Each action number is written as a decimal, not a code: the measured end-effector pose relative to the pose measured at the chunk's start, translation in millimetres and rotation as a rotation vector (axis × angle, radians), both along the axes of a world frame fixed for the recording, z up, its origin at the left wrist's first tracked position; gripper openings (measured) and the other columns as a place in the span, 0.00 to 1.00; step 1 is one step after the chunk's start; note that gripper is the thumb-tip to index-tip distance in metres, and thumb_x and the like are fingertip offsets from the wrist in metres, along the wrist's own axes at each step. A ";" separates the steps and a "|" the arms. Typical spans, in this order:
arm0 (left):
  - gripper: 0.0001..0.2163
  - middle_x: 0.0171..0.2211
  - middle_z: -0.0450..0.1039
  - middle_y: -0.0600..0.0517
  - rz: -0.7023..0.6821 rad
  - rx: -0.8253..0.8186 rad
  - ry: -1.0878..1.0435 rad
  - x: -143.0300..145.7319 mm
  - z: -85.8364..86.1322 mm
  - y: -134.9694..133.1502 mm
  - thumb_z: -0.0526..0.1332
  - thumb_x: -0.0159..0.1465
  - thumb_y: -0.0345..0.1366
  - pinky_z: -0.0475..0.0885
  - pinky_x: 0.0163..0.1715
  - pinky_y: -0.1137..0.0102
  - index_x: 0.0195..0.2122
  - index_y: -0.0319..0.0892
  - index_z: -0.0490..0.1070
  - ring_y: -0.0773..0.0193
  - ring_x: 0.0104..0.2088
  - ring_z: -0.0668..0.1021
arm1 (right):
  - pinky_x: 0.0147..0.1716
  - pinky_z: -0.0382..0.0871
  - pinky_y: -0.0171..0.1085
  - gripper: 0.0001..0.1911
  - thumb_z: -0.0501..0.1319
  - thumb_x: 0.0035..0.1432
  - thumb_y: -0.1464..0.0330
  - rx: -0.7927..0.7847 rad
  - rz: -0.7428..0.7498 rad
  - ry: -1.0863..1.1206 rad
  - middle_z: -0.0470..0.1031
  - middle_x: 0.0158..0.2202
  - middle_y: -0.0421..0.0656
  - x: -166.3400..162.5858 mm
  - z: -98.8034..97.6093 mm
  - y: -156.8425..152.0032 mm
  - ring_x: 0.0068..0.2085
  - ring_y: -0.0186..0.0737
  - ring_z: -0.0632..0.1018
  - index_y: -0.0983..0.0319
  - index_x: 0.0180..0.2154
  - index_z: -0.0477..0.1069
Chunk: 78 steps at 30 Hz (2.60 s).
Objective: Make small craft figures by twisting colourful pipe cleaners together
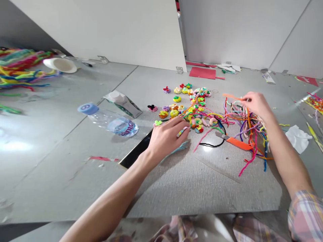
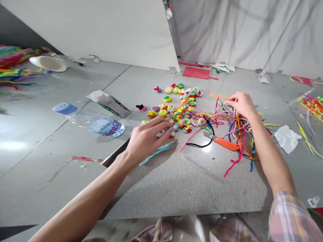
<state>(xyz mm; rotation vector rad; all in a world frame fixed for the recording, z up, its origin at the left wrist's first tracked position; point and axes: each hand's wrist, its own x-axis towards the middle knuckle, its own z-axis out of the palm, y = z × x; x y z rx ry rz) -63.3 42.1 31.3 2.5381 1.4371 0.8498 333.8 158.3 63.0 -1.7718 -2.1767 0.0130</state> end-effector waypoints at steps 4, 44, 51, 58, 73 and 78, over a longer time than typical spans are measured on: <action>0.11 0.46 0.82 0.46 -0.021 -0.136 -0.360 8.1 19.2 6.2 0.61 0.73 0.39 0.78 0.44 0.66 0.41 0.42 0.82 0.59 0.47 0.82 | 0.28 0.72 0.37 0.11 0.74 0.61 0.59 -0.067 0.108 0.858 0.85 0.35 0.44 -10.9 30.3 -15.5 0.30 0.36 0.77 0.60 0.39 0.86; 0.16 0.37 0.83 0.50 0.227 -0.343 0.036 -38.3 -22.6 -123.1 0.54 0.79 0.40 0.72 0.37 0.69 0.40 0.43 0.79 0.61 0.36 0.82 | 0.21 0.80 0.32 0.24 0.82 0.49 0.50 -0.663 0.212 1.059 0.83 0.28 0.44 -136.6 -73.1 -85.2 0.22 0.33 0.79 0.63 0.32 0.82; 0.11 0.40 0.83 0.48 -0.025 -0.512 0.036 -25.4 -0.5 -113.4 0.60 0.75 0.41 0.74 0.43 0.66 0.40 0.43 0.80 0.59 0.42 0.82 | 0.25 0.83 0.34 0.24 0.80 0.52 0.49 -0.608 0.252 1.103 0.84 0.32 0.44 -141.3 -54.1 -91.6 0.30 0.38 0.84 0.61 0.36 0.81; 0.25 0.44 0.86 0.46 -0.334 -0.770 -0.165 8.5 48.7 -28.4 0.59 0.73 0.57 0.76 0.41 0.68 0.57 0.42 0.79 0.59 0.41 0.84 | 0.26 0.82 0.36 0.21 0.76 0.59 0.48 -0.460 0.322 1.020 0.81 0.31 0.42 -125.1 -14.2 -114.1 0.29 0.38 0.82 0.59 0.36 0.81; 0.11 0.23 0.67 0.59 -0.487 -0.709 -0.588 60.3 51.0 32.4 0.72 0.66 0.41 0.62 0.23 0.75 0.43 0.42 0.75 0.71 0.23 0.68 | 0.28 0.75 0.35 0.16 0.73 0.67 0.53 0.017 0.418 0.985 0.79 0.31 0.38 -100.7 21.7 -109.2 0.26 0.32 0.77 0.58 0.37 0.81; 0.12 0.21 0.68 0.57 -0.505 -0.836 -0.516 61.3 51.1 30.8 0.65 0.71 0.40 0.61 0.20 0.75 0.32 0.40 0.77 0.73 0.20 0.67 | 0.29 0.76 0.36 0.11 0.71 0.70 0.55 0.038 0.427 0.957 0.80 0.31 0.39 -103.8 12.4 -110.6 0.28 0.34 0.78 0.55 0.40 0.81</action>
